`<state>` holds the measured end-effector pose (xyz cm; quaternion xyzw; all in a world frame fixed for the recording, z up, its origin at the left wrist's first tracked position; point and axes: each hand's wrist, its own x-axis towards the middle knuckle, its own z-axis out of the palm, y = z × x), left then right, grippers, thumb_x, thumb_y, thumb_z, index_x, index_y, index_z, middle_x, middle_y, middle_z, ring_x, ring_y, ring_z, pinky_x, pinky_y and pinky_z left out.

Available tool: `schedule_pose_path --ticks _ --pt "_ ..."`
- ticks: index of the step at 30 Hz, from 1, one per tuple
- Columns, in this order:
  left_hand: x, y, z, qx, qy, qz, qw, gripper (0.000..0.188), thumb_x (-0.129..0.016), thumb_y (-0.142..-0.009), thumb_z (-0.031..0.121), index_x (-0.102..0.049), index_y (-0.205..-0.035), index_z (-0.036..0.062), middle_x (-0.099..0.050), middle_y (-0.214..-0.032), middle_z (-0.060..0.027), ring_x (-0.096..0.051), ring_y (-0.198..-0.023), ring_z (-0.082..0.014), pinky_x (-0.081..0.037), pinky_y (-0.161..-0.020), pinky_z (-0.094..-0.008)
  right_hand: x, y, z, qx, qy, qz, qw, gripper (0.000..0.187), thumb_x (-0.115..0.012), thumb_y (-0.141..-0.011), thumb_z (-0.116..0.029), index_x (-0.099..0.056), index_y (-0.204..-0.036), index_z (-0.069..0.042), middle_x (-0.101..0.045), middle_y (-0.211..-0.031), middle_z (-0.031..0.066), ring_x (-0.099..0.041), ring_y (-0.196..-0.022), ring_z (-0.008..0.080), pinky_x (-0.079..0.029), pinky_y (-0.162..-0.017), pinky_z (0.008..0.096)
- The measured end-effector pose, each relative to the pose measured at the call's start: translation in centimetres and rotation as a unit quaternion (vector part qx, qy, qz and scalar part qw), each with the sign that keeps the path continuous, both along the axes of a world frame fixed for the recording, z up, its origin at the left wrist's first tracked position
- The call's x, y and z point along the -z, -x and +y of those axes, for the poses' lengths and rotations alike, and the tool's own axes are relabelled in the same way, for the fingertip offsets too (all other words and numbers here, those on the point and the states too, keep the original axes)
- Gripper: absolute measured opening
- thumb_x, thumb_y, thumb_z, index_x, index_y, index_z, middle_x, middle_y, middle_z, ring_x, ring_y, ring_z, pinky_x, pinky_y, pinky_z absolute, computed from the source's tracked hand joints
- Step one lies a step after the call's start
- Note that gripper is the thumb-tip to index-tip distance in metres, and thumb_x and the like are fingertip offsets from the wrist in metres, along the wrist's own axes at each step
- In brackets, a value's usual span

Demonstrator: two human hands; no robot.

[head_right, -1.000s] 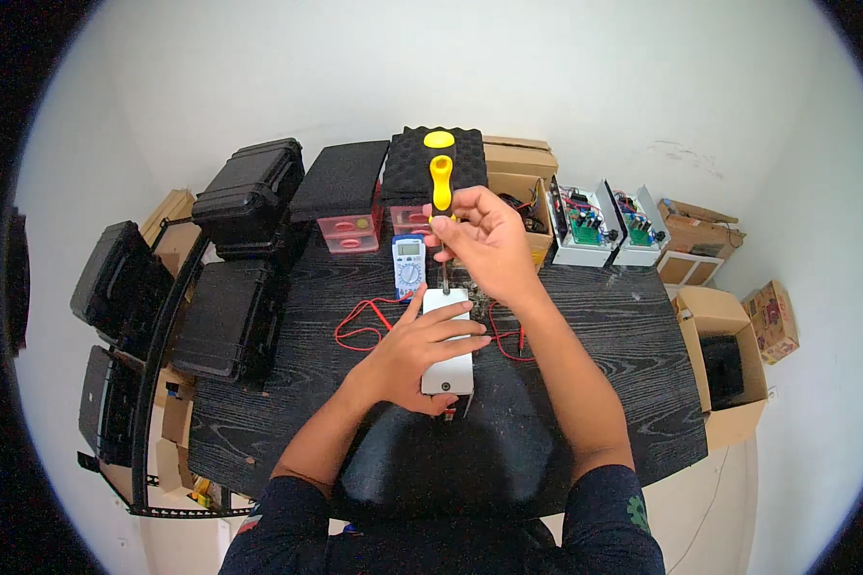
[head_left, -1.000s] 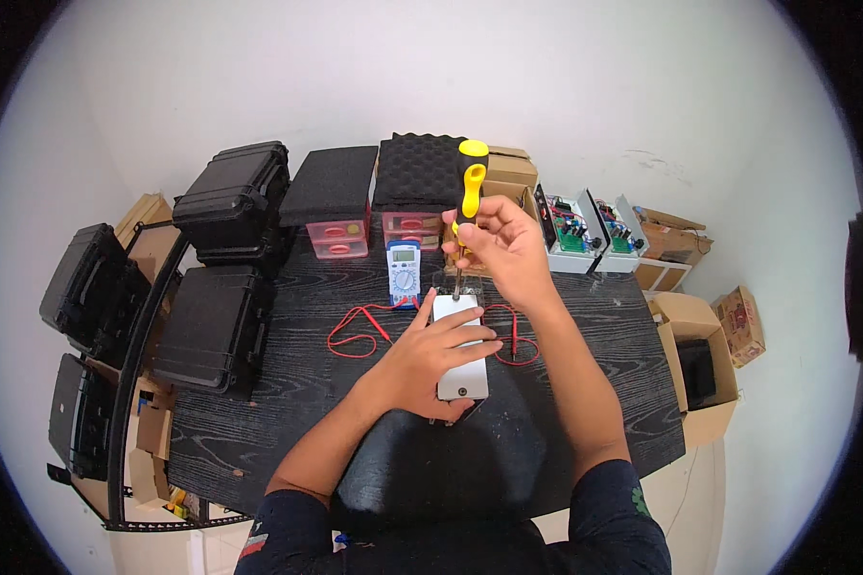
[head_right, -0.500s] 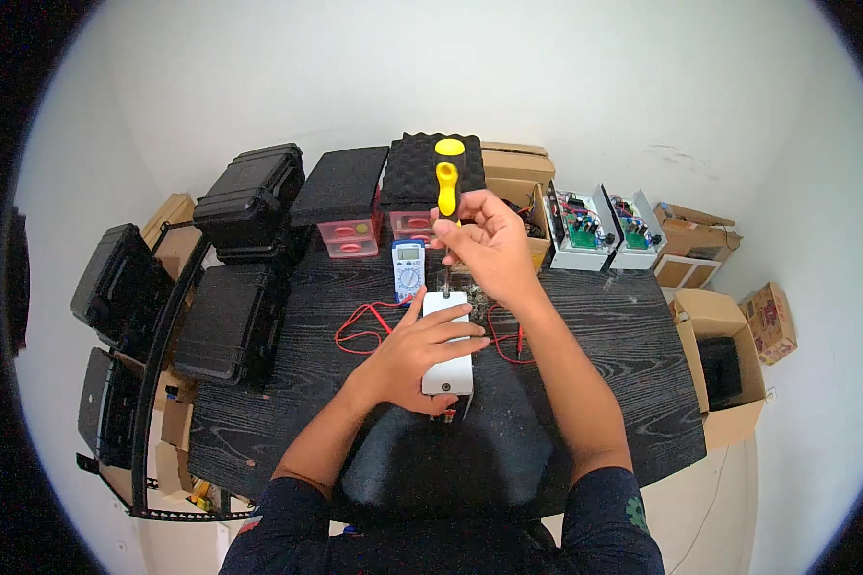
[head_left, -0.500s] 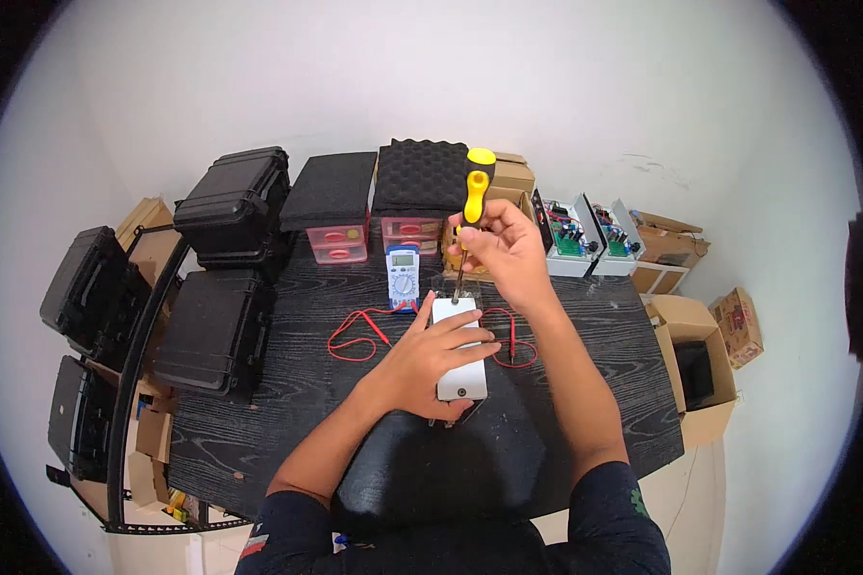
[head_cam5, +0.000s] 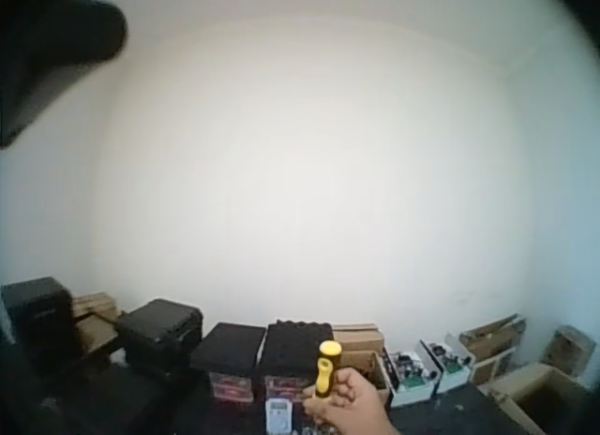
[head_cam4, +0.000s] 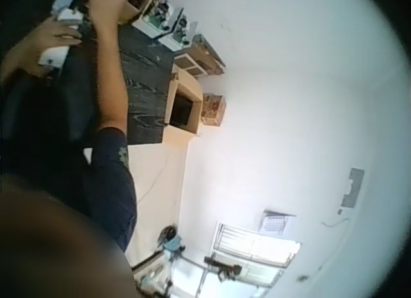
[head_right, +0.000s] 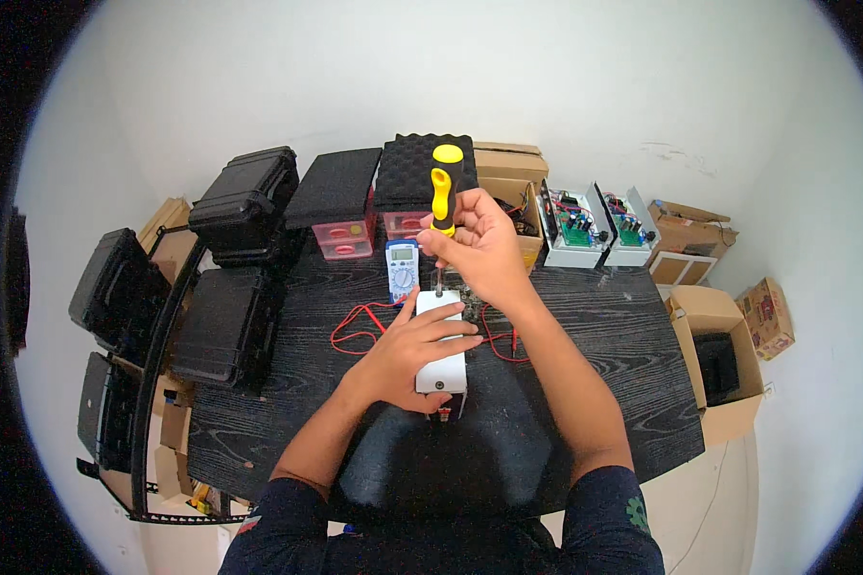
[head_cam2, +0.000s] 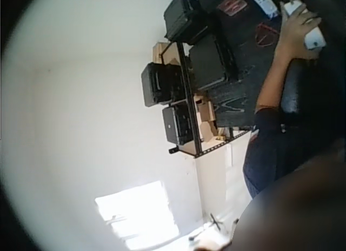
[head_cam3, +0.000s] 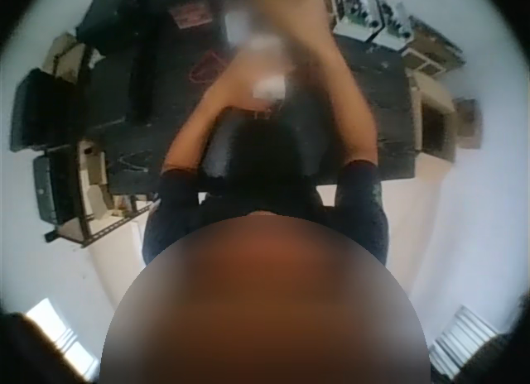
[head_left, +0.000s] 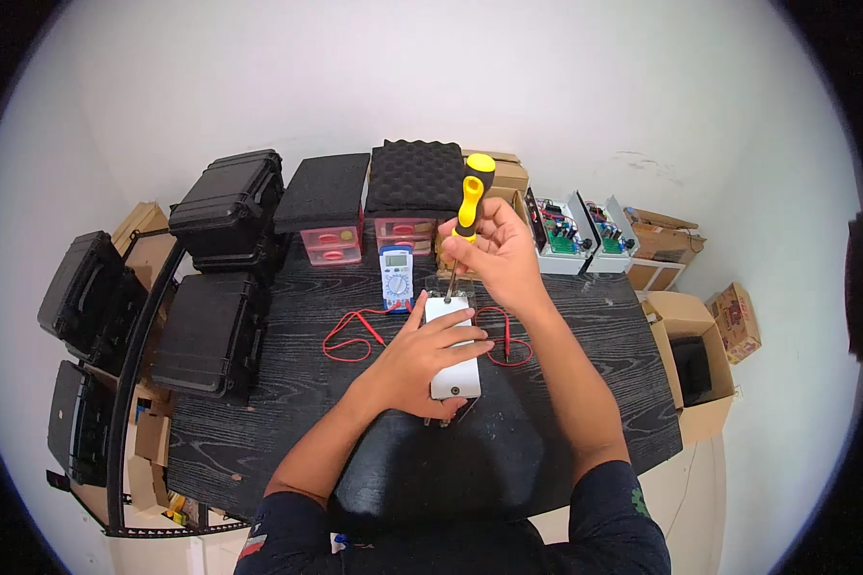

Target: The person uses a multimeter to test connections on a circuit board. They then place a white metal casing over the board and secure it using a screwdriver to tighten screws on the casing.

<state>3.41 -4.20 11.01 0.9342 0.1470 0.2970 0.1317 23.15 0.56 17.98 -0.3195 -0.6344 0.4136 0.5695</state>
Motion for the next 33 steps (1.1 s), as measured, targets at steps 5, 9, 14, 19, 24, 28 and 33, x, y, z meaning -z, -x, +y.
schedule_pose_path --ticks 5,9,14,19,24,28,33 --pt "0.0 0.0 0.0 -0.003 -0.004 0.006 1.000 0.081 -0.084 -0.067 0.034 -0.066 -0.144 0.0171 -0.064 -0.143 -0.0074 -0.049 -0.150 -0.0322 -0.014 -0.120 -0.0834 -0.6 -0.2 0.2 -0.056 0.052 0.066 0.995 0.029 -0.078 -0.098 -0.011 -0.060 -0.119 -0.004 -0.075 -0.113 0.0096 -0.074 -0.086 0.0116 -0.059 -0.070 0.0244" --pt "0.0 -0.1 0.1 0.001 -0.004 0.004 1.000 0.082 -0.084 -0.067 0.034 -0.066 -0.145 0.0178 -0.064 -0.143 -0.0073 -0.049 -0.150 -0.0320 -0.014 -0.120 -0.0833 -0.4 0.1 0.4 -0.016 0.033 0.029 0.999 0.027 -0.076 -0.100 -0.011 -0.061 -0.121 -0.002 -0.075 -0.115 0.0098 -0.074 -0.086 0.0119 -0.058 -0.069 0.0244" --pt "0.1 0.0 0.0 -0.001 -0.004 0.005 1.000 0.081 -0.084 -0.067 0.035 -0.065 -0.145 0.0184 -0.064 -0.142 -0.0069 -0.049 -0.150 -0.0318 -0.014 -0.121 -0.0828 0.0 0.1 0.8 -0.007 0.038 0.004 0.999 0.027 -0.071 -0.103 -0.009 -0.063 -0.127 0.000 -0.074 -0.120 0.0110 -0.074 -0.089 0.0140 -0.059 -0.071 0.0256" --pt "0.3 0.1 0.1 -0.001 -0.006 0.005 1.000 0.081 -0.083 -0.068 0.037 -0.065 -0.145 0.0186 -0.064 -0.143 -0.0064 -0.048 -0.150 -0.0318 -0.014 -0.121 -0.0824 -0.1 0.4 0.8 -0.047 0.019 0.035 0.998 0.024 -0.068 -0.104 -0.011 -0.058 -0.124 -0.001 -0.073 -0.117 0.0119 -0.074 -0.091 0.0150 -0.059 -0.070 0.0265" --pt "0.0 0.1 0.1 0.003 -0.006 0.005 1.000 0.079 -0.083 -0.070 0.037 -0.065 -0.145 0.0185 -0.063 -0.143 -0.0061 -0.048 -0.150 -0.0320 -0.015 -0.121 -0.0822 -0.2 0.4 0.6 -0.010 0.006 -0.007 1.000 0.025 -0.065 -0.107 -0.013 -0.057 -0.127 -0.002 -0.073 -0.120 0.0110 -0.073 -0.091 0.0134 -0.060 -0.071 0.0279" --pt "0.1 0.0 0.2 0.004 -0.006 0.002 1.000 0.079 -0.083 -0.070 0.038 -0.065 -0.145 0.0184 -0.063 -0.143 -0.0062 -0.048 -0.150 -0.0321 -0.015 -0.120 -0.0823 0.0 0.0 1.0 -0.048 0.038 0.034 0.998 0.030 -0.074 -0.101 -0.008 -0.057 -0.125 -0.004 -0.073 -0.118 0.0106 -0.074 -0.092 0.0124 -0.059 -0.070 0.0258" --pt "0.4 0.0 0.2 -0.001 -0.007 0.004 1.000 0.080 -0.083 -0.069 0.038 -0.065 -0.145 0.0184 -0.063 -0.143 -0.0063 -0.048 -0.150 -0.0317 -0.014 -0.120 -0.0826 0.1 0.4 0.8 -0.014 -0.006 -0.012 1.000 0.023 -0.069 -0.105 -0.015 -0.058 -0.121 -0.004 -0.073 -0.114 0.0081 -0.072 -0.091 0.0113 -0.057 -0.070 0.0243"
